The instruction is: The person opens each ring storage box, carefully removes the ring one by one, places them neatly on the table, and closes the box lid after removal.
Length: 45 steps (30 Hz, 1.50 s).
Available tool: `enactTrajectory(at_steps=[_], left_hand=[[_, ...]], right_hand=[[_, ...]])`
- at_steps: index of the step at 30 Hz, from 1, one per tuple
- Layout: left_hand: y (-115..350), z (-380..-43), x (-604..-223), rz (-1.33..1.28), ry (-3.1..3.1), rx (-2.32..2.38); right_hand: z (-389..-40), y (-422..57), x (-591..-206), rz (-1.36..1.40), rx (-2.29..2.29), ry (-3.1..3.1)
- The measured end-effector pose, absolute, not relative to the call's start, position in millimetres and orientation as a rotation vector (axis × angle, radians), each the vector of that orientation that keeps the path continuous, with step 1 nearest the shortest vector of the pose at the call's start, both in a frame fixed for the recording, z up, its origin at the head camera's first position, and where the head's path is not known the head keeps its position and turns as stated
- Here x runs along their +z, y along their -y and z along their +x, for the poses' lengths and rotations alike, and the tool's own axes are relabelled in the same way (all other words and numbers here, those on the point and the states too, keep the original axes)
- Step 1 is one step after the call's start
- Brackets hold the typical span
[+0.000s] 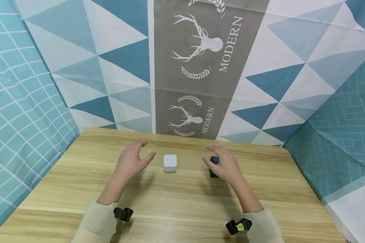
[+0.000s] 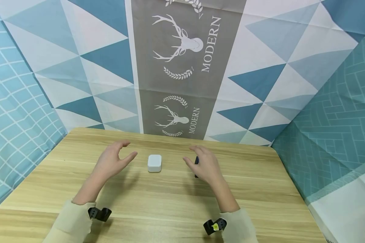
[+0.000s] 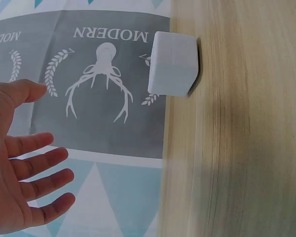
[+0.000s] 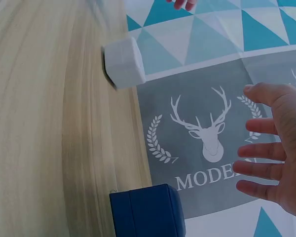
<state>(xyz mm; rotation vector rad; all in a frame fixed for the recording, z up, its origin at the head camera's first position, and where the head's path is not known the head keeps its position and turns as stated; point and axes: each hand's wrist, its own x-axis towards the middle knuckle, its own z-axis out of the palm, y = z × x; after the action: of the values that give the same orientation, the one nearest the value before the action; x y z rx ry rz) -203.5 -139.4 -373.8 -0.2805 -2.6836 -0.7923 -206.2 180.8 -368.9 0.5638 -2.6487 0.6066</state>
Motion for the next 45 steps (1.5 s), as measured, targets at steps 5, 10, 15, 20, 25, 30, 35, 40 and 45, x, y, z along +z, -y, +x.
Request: enactTrajectory(at_steps=[5, 10, 15, 20, 25, 30, 35, 40, 45], left_hand=[[139.6, -203.8, -375.4, -0.287, 2.678, -0.798], [140.1, -203.5, -376.4, -0.287, 2.676, -0.804], [140.1, -203.4, -378.0, -0.291, 2.690, -0.815], [139.8, -203.3, -380.4, -0.286, 2.696, -0.826], [139.2, -203.3, -383.0, -0.282, 2.710, -0.824], [138.3, -202.5, -385.4, -0.277, 2.711, -0.835], [136.3, -202.5, -386.5, -0.280, 2.707, -0.851], [134.5, -202.9, -386.9, -0.270, 2.725, -0.851], [133.4, -203.2, -387.5, -0.267, 2.748, -0.853]], right_hand=[[-207.6, -178.9, -371.7, 0.577, 0.614, 2.642], [-208.4, -177.0, -373.6, 0.576, 0.621, 2.644], [-208.7, -175.9, -376.2, 0.586, 0.628, 2.641], [-208.6, -174.8, -378.2, 0.581, 0.641, 2.647], [-207.9, -173.2, -378.9, 0.573, 0.651, 2.650], [-207.8, -171.1, -379.9, 0.586, 0.650, 2.638], [-207.5, -169.7, -381.0, 0.597, 0.650, 2.632], [-208.1, -168.5, -383.1, 0.593, 0.657, 2.638], [-208.8, -166.7, -385.5, 0.586, 0.680, 2.656]])
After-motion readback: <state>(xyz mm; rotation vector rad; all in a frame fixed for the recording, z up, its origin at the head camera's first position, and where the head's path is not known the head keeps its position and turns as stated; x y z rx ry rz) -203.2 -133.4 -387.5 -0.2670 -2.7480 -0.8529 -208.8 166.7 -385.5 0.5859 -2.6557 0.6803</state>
